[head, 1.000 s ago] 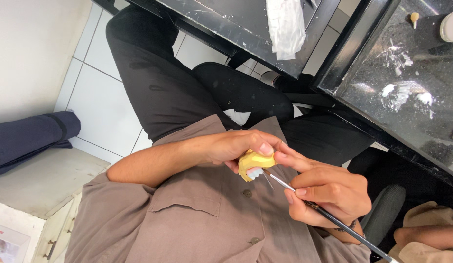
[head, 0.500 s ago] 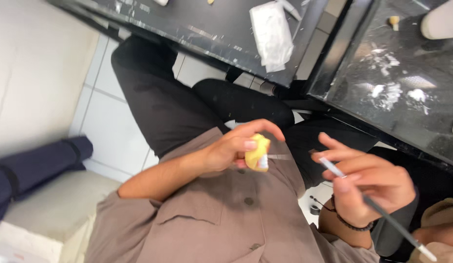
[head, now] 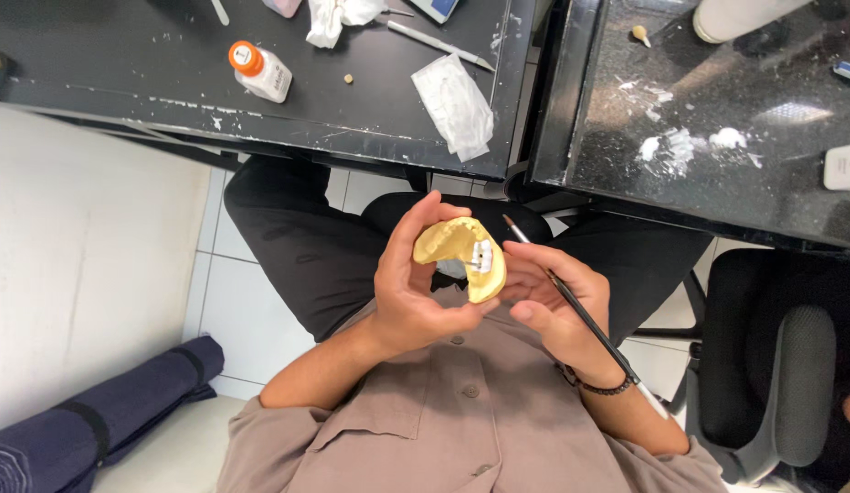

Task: The person holds a yellow dental plaster model with a partial denture in one hand and uses a fine brush to apply white ceramic material onto the denture teeth. They periodically dip the brush into material on the bench and rotate the model to reach different surfaces.

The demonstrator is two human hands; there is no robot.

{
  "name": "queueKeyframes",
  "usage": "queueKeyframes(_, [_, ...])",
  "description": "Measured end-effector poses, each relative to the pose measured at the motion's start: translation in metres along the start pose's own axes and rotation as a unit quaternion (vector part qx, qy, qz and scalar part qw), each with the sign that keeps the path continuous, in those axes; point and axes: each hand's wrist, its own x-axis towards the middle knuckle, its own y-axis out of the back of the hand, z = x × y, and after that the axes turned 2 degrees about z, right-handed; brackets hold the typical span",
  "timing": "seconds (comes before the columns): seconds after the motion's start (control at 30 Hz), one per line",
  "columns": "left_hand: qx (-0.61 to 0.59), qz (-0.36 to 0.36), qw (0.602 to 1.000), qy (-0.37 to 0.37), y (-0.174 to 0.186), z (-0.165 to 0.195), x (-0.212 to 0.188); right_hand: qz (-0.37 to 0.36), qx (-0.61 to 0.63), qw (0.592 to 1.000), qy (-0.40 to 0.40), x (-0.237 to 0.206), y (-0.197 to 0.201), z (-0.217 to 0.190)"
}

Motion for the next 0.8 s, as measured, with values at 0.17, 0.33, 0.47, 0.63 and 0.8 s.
queueKeyframes(0.17, [0.166, 0.022, 0.983, -0.075, -0.012, 0.003, 0.002, 0.018, -0.005, 0.999, -0.029, 0.001, -0.003, -0.003])
queueKeyframes(0.33, [0.117, -0.021, 0.992, -0.03, -0.014, 0.014, 0.001, 0.039, -0.029, 0.999, -0.009, 0.002, 0.005, -0.005])
queueKeyframes(0.47, [-0.116, -0.076, 0.978, 0.157, -0.001, 0.018, -0.003, 0.022, -0.012, 1.0, 0.009, 0.006, 0.033, -0.006])
queueKeyframes(0.63, [-0.241, -0.093, 0.904, 0.339, 0.005, -0.001, -0.013, -0.039, -0.072, 0.996, -0.026, 0.012, 0.058, -0.003])
queueKeyframes(0.8, [-0.281, -0.092, 0.874, 0.386, 0.012, -0.015, -0.023, -0.068, -0.157, 0.985, -0.033, 0.03, 0.044, -0.008])
